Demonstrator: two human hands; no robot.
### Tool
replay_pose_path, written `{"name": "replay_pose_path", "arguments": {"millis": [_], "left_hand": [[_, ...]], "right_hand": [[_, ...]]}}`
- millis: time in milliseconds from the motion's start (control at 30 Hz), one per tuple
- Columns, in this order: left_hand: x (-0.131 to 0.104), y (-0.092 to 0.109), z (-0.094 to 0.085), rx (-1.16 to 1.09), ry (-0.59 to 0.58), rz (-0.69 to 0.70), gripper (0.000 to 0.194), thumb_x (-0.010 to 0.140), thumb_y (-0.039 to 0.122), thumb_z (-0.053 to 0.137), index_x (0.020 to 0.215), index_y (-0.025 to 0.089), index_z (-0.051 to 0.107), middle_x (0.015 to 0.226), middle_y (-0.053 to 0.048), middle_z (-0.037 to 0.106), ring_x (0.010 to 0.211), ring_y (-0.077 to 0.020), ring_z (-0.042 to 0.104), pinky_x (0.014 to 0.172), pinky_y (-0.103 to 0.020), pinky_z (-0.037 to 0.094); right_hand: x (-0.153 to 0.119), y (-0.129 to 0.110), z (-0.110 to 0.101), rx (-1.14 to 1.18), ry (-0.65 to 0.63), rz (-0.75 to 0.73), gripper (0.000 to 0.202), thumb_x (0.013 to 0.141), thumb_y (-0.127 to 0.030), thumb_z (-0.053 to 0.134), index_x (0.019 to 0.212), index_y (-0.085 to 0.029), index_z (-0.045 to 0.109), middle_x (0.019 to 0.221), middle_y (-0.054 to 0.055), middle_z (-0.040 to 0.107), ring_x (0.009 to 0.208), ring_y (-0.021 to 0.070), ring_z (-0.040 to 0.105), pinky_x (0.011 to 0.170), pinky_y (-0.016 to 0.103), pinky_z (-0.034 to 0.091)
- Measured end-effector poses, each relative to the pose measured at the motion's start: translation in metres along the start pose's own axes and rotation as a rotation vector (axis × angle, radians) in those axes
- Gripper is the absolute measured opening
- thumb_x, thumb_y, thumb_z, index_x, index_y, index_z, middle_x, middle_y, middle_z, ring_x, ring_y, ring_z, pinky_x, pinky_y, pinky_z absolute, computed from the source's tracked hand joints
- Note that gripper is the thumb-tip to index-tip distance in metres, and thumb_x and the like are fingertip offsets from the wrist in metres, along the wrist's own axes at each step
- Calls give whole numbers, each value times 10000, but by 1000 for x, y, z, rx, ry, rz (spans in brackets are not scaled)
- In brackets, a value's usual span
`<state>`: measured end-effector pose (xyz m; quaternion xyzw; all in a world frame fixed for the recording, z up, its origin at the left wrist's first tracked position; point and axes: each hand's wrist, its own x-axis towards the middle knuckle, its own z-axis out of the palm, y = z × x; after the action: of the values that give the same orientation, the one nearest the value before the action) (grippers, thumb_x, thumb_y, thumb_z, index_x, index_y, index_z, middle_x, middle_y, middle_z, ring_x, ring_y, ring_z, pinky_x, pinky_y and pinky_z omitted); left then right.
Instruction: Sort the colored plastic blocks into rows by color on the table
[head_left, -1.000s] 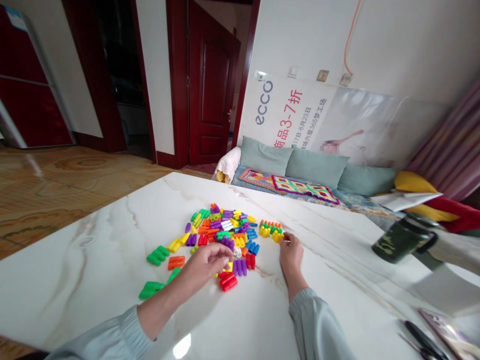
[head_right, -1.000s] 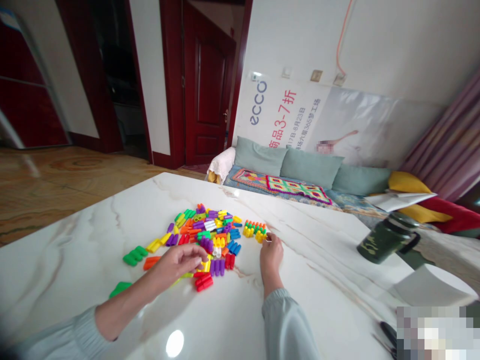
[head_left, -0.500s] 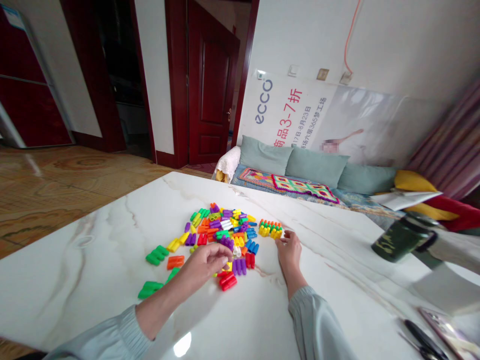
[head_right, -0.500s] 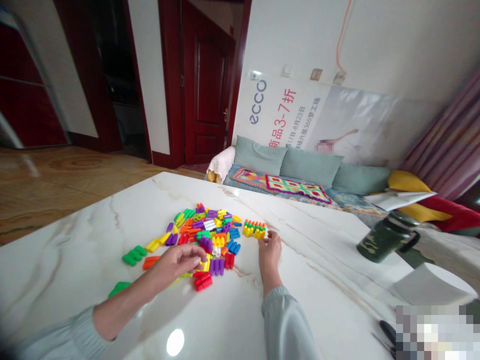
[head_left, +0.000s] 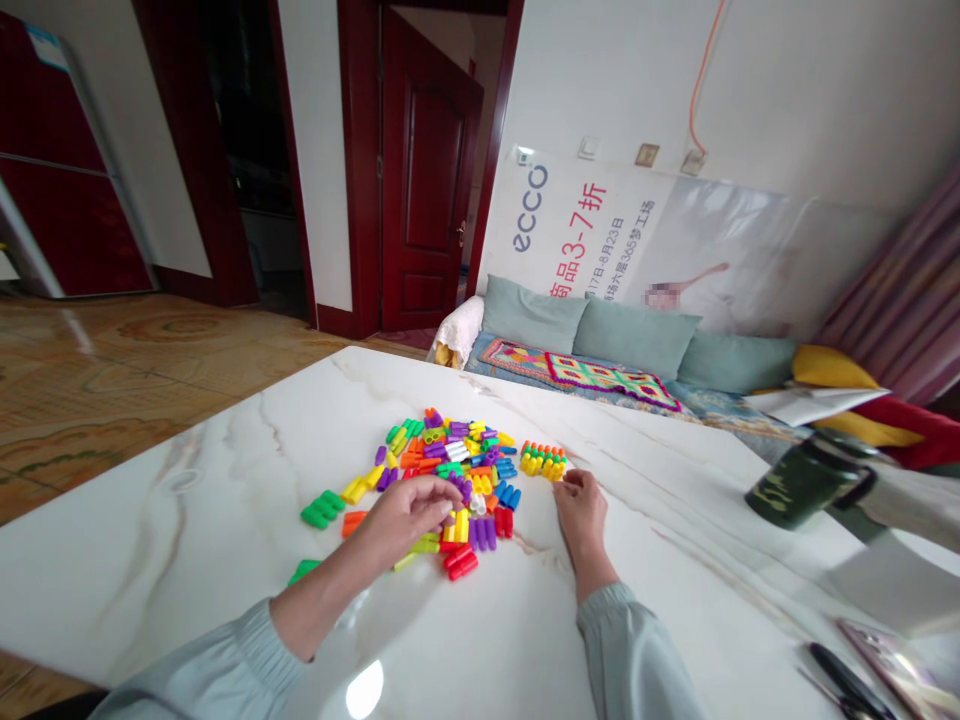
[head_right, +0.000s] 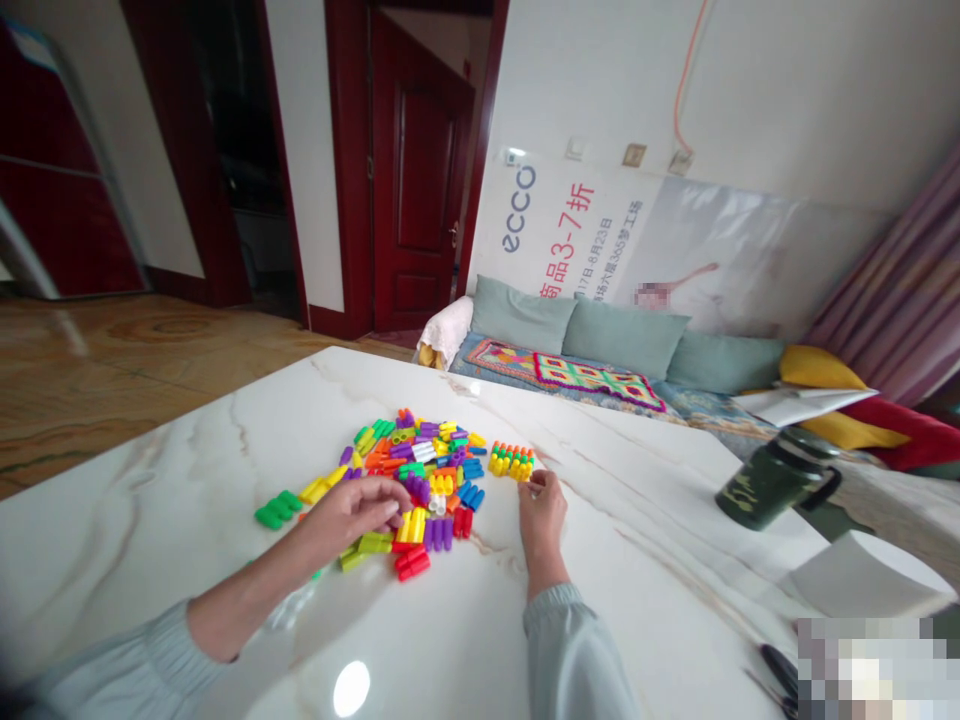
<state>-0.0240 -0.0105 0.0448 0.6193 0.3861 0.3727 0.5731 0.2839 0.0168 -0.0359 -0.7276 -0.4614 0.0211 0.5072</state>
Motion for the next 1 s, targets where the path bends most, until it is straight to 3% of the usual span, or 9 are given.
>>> {"name": "replay_pose_path", "arguments": {"millis": [300,500,667,833,933,1000], "left_hand": [[-10,36,-49,19,255,85,381,708,474,732,913,155,700,918,-71,739,846,-218,685,745,-298,530],[-11,42,-75,13,376,138,392,700,482,749,919,160,706,957,-73,740,872,-205,689,779,-287,538],[-13,49,-95,46,487,166,392,682,461,749,921,153,699,974,-88,744,840,-207,699,738,-295,546],[-10,40,-111,163,577,195,338,693,405,691,915,150,692,946,-97,755,798,-205,702,694,-293,536],[-2,24,-111,259,502,159,301,692,355,665,906,145,700,919,-100,760,795,-216,705,723,-322,546],[3,12,-107,373,430,134,253,695,290,652,892,145,716,893,-95,762,824,-226,706,773,-339,548]], "right_hand": [[-6,-14,-9,-22,-33,-16,350,746,-435,470,864,-183,681,867,98,745,791,225,679,737,302,484],[-8,-18,-10,-182,-191,-11,361,770,-441,491,875,-220,756,809,51,749,773,223,670,677,292,440],[-8,-20,-13,-172,-253,12,372,780,-486,505,838,-221,759,815,54,751,780,228,666,639,285,425],[-12,-28,-11,101,-313,217,433,700,-553,584,756,-157,750,731,94,740,642,209,645,561,273,440],[-24,-41,-6,216,-341,321,458,663,-570,608,734,-136,734,649,98,712,498,172,575,464,264,400],[-34,-48,-3,205,-352,299,447,678,-577,598,729,-152,725,638,85,707,491,171,572,459,262,389]]}}
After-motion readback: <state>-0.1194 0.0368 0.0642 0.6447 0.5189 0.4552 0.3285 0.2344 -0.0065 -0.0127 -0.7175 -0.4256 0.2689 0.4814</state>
